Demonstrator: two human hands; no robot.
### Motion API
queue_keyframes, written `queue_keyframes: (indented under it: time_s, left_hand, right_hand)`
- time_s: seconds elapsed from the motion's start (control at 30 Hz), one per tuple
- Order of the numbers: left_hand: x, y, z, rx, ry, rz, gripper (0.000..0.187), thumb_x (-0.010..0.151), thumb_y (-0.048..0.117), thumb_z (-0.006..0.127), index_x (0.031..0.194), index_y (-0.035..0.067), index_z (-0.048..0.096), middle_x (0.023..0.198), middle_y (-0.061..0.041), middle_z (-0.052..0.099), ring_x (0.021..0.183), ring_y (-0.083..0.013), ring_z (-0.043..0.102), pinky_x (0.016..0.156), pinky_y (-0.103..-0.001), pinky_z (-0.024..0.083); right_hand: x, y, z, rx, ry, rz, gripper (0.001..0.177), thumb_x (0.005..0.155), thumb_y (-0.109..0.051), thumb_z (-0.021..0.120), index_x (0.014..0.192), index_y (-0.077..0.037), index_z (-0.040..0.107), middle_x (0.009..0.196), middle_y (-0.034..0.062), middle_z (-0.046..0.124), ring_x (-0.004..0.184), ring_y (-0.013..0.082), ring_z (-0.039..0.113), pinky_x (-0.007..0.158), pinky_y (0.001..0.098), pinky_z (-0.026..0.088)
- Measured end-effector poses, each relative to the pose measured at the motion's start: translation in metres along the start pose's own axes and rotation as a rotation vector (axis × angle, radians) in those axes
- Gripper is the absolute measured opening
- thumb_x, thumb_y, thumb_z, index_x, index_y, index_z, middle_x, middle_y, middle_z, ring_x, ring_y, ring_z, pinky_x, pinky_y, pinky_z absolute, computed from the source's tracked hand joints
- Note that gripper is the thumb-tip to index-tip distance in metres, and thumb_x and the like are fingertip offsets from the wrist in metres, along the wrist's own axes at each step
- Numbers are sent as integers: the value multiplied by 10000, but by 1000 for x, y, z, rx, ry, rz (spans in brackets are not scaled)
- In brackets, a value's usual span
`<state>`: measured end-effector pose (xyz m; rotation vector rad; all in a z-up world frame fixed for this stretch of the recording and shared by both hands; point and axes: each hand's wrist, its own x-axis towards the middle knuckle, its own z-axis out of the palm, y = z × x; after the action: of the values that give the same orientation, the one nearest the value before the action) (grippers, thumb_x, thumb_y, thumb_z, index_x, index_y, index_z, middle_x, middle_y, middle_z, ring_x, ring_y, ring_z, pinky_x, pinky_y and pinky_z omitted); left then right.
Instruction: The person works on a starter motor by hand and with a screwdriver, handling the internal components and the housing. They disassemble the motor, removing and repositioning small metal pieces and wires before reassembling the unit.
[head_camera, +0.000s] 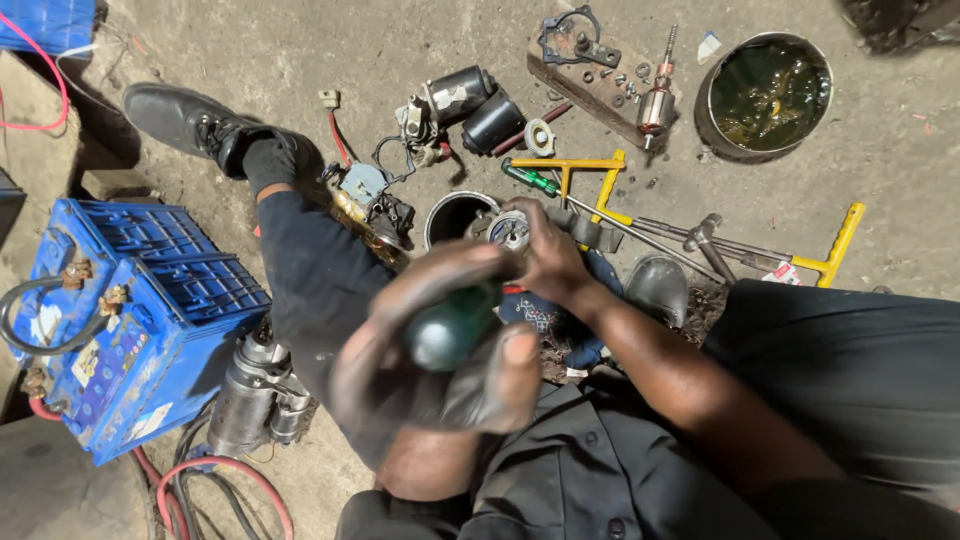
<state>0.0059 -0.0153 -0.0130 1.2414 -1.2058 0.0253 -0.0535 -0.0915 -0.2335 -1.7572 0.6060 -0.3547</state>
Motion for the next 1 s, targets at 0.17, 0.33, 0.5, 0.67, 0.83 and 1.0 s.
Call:
queue_keyframes:
  time_s: [0.17, 0.33, 0.5, 0.67, 0.83, 1.0]
  left_hand:
    - [13, 20, 8, -131, 176, -41, 428, 1026, 282, 701, 1373, 130, 502, 1035, -203, 609, 854, -347, 707, 719, -465, 677]
    - [0, 28, 21, 45, 328, -17, 394, 1008, 341, 651, 1314, 150, 492, 923, -160, 582, 681, -255, 665, 579, -413, 626]
    - [-8, 22, 14, -106, 361, -1, 420, 989, 404, 657, 1291, 146, 520, 864, -121, 577, 612, -216, 593, 484, -385, 551]
    - [4, -4, -2, -343, 75, 132, 506, 1009, 483, 598, 1300, 79, 510, 809, -141, 596, 554, -190, 568, 433, -386, 516]
    - [5, 15, 15, -181, 259, 58, 357, 1041, 363, 606, 1278, 111, 518, 837, -155, 593, 570, -233, 567, 461, -403, 552]
    - [10, 26, 22, 194, 379, -87, 365, 1049, 386, 643, 1309, 169, 506, 894, -160, 575, 625, -281, 579, 500, -399, 584]
  right_hand:
    - [-2, 12, 11, -83, 45, -70, 900, 744, -344, 930, 1370, -70, 344, 1241, 279, 635, 1105, 452, 673, 951, 506, 546]
    - [-2, 17, 14, -103, 59, -29, 887, 759, -307, 930, 1381, -69, 344, 1227, 275, 642, 1106, 453, 679, 958, 510, 551]
    - [-3, 15, 12, -113, 41, 46, 844, 782, -283, 909, 1383, -83, 351, 1161, 254, 674, 1058, 448, 695, 918, 510, 572]
    - [2, 15, 10, -148, 34, 46, 849, 732, -290, 924, 1341, -68, 375, 1134, 275, 670, 1011, 451, 698, 866, 508, 569]
    - [4, 19, 8, -84, 51, 44, 922, 776, -342, 916, 1400, -31, 312, 1151, 270, 642, 1030, 403, 699, 940, 487, 562]
    - [-3, 10, 13, -99, 41, 33, 884, 761, -334, 914, 1384, -73, 343, 1179, 234, 648, 1078, 398, 688, 944, 494, 557]
